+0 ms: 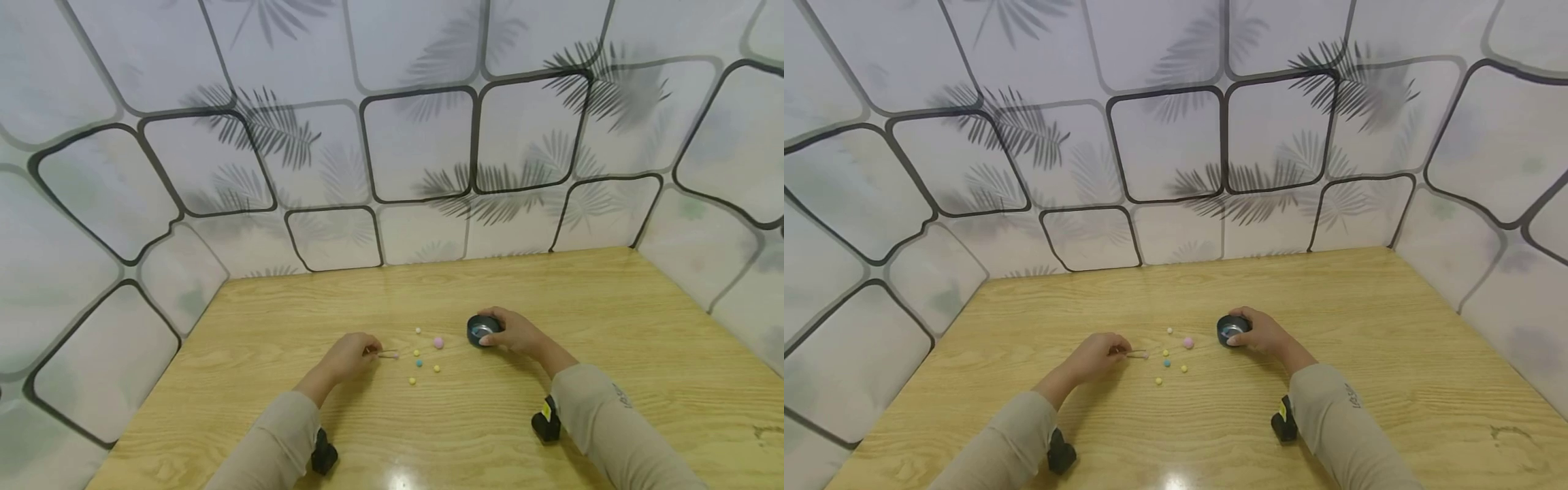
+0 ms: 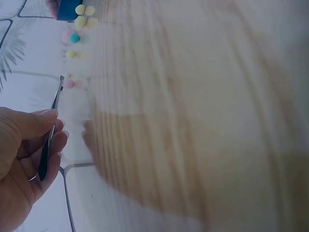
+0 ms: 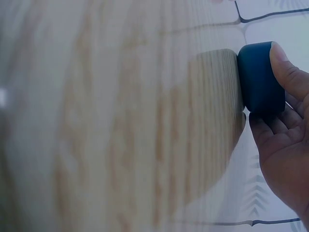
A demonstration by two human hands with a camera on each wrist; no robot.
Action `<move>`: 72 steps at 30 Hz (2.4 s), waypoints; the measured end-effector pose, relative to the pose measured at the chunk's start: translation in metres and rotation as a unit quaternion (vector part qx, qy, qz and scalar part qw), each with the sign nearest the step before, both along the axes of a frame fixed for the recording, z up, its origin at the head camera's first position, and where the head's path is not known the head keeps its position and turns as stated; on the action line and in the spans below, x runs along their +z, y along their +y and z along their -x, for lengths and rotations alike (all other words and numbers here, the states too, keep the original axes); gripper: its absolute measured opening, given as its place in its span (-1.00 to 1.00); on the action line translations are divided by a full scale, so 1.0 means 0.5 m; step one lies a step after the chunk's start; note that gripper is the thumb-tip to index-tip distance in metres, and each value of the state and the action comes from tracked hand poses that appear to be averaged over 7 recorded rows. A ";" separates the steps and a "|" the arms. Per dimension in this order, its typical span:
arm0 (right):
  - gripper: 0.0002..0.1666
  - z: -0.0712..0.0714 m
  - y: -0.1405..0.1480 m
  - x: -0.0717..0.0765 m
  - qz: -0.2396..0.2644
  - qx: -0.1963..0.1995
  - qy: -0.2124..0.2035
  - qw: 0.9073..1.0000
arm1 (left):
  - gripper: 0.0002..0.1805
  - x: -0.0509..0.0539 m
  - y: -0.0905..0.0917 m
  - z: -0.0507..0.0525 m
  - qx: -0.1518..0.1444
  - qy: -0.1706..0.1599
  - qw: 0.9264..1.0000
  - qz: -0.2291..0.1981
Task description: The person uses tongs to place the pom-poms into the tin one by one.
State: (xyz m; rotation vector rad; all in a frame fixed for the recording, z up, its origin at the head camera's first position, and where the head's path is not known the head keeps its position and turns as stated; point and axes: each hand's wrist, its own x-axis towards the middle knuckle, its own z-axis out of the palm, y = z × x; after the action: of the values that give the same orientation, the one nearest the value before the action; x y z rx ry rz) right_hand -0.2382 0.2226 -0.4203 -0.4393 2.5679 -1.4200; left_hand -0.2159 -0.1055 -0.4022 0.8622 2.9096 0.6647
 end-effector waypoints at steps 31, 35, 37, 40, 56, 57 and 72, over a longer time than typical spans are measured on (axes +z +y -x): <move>-0.33 -0.004 -0.003 0.005 -0.005 -0.001 0.006 1.000 | -0.90 -0.010 0.001 -0.001 0.004 0.006 1.000 0.007; -0.33 -0.003 -0.003 0.004 -0.010 -0.001 0.009 1.000 | -0.90 -0.009 0.003 -0.001 0.005 0.005 1.000 0.013; -0.33 -0.002 -0.002 0.004 -0.014 0.000 0.009 1.000 | -0.90 -0.008 0.005 0.000 0.005 0.005 1.000 0.015; -0.33 -0.002 -0.003 0.005 -0.011 -0.004 0.004 1.000 | -0.89 -0.005 0.009 0.002 0.003 0.009 1.000 0.013; -0.32 -0.003 -0.002 0.004 -0.004 -0.002 -0.001 1.000 | -0.87 0.016 0.044 0.012 -0.021 0.026 0.999 0.002; -0.32 -0.003 -0.002 0.004 -0.004 -0.003 -0.001 1.000 | -0.87 0.017 0.047 0.013 -0.022 0.026 0.999 0.001; -0.32 -0.006 -0.001 0.009 0.003 0.000 -0.008 1.000 | -0.87 0.029 0.119 0.037 -0.041 0.020 0.999 -0.019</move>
State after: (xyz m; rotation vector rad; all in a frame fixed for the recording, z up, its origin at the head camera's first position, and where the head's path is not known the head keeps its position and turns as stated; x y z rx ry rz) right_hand -0.2351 0.2221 -0.4158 -0.4271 2.5527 -1.4251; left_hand -0.2344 -0.0459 -0.3879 1.0054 2.8858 0.7070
